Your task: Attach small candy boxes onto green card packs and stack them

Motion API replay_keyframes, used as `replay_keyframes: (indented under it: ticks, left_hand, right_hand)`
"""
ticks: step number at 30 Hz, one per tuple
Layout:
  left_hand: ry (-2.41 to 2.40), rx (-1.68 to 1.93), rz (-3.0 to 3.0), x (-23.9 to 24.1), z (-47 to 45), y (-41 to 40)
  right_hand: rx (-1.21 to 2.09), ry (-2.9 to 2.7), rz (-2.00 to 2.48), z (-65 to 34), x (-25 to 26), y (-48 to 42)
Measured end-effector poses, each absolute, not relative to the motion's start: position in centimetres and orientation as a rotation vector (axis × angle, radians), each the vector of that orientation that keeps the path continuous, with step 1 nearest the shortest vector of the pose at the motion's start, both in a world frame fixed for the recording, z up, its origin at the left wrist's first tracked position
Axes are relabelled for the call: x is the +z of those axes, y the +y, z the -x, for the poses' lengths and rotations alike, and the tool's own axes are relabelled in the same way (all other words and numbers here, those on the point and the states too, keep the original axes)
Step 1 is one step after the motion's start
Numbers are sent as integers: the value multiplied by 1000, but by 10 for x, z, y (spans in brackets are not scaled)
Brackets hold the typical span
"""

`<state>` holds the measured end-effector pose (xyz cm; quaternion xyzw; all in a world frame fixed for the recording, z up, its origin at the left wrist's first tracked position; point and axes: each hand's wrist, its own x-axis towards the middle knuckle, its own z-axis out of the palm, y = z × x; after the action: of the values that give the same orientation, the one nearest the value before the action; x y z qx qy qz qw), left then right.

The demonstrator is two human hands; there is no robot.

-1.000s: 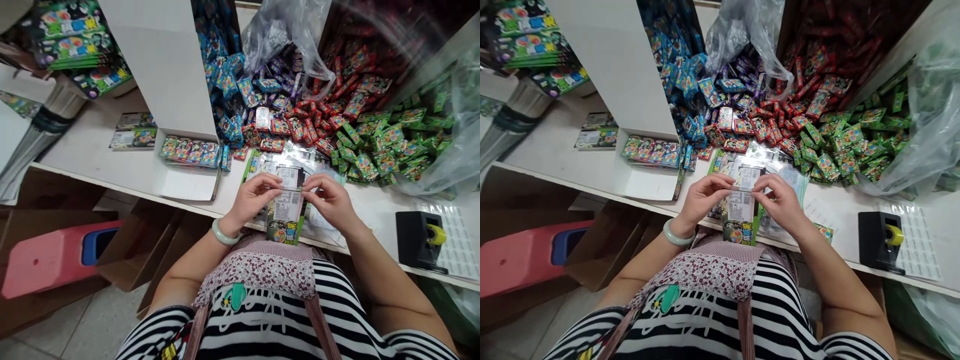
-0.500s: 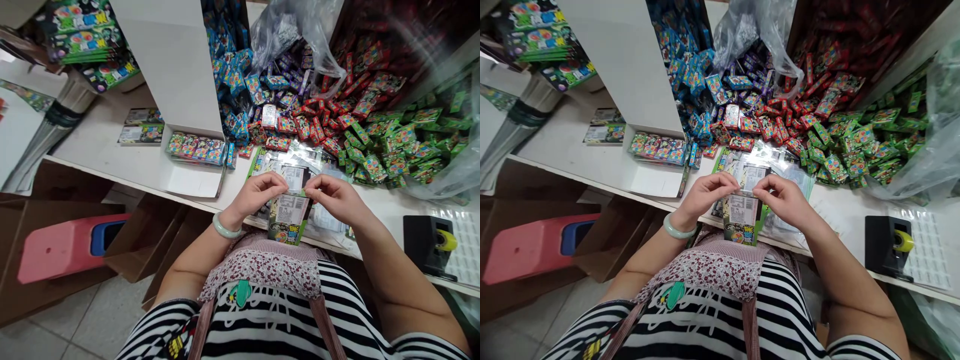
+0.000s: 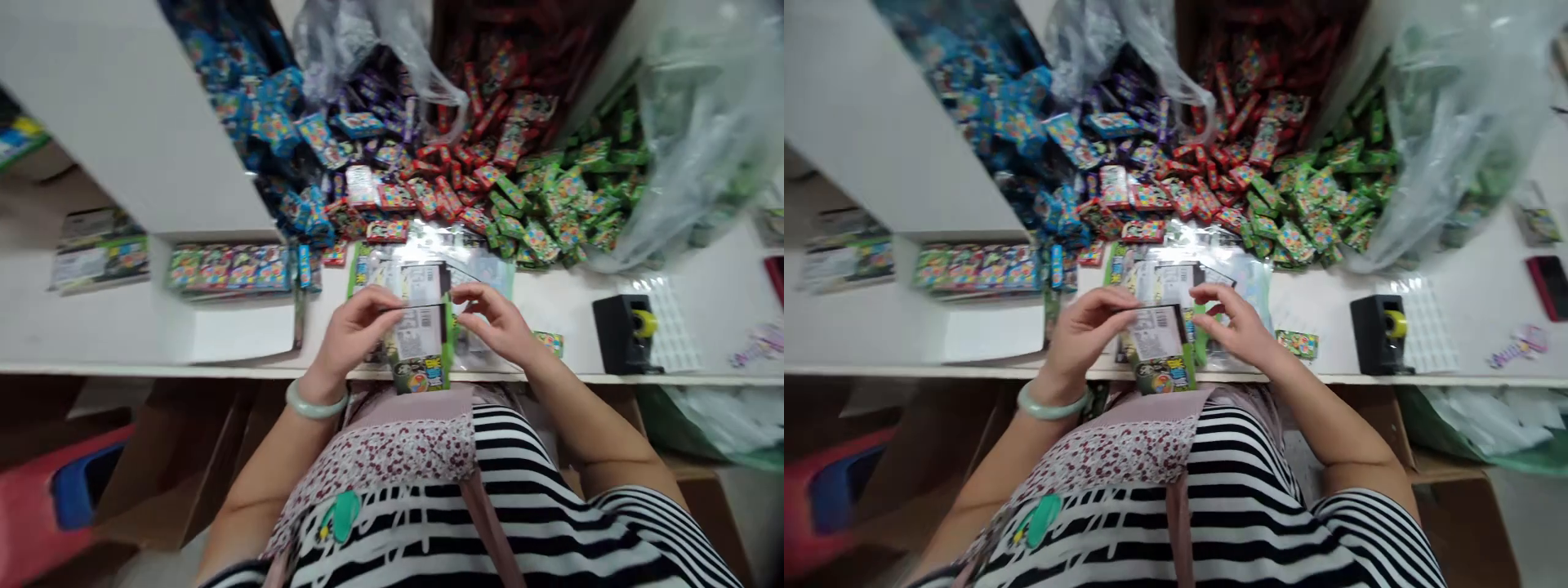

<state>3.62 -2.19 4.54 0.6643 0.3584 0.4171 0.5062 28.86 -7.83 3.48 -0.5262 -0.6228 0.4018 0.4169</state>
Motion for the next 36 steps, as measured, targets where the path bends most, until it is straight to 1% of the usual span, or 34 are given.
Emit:
replay_keyframes:
  ticks: [2,4,5,8,11,17,22,26,29,34,36]
  left_hand:
    - [938,1049,-1597,41,-34,-19]
    - [993,1081,-1584,36,-36,-18]
    - [1006,1091,-1581,34,-37,-18]
    - [1001,1085,-1603,34,-44,-19]
    - [994,1066,-1634,38,-47,-19]
    - [1012,1070,-1636,36,-45,-18]
    - [1009,1052,-1634,34,-45,-17]
    - [957,1063,-1646,33,-45,-17]
    - [906,1071,-1677,34,-49,-18]
    - [836,1055,-1736,40,-59,-22]
    - [825,1047,-1748,43,-61,-24]
  right_hand:
    - [917,-1415,1560,-326,19,-79]
    - [676,-1313,1887,-365,4,-78]
    - [613,-1307,2033,-382,-2,-78]
    - [630,-1263,2292,-412,-17,-74]
    - [705,-1189,2296,-418,-27,-73]
    - [859,-1035,2135,-423,-45,-85]
    - [921,-913,2002,-427,-48,-88]
    - [941,-856,1917,-422,-30,-86]
    - [994,-965,1779,-400,6,-80]
    - [1193,-1555,1304,-321,86,-58]
    - [1219,-1751,1209,-291,106,-46]
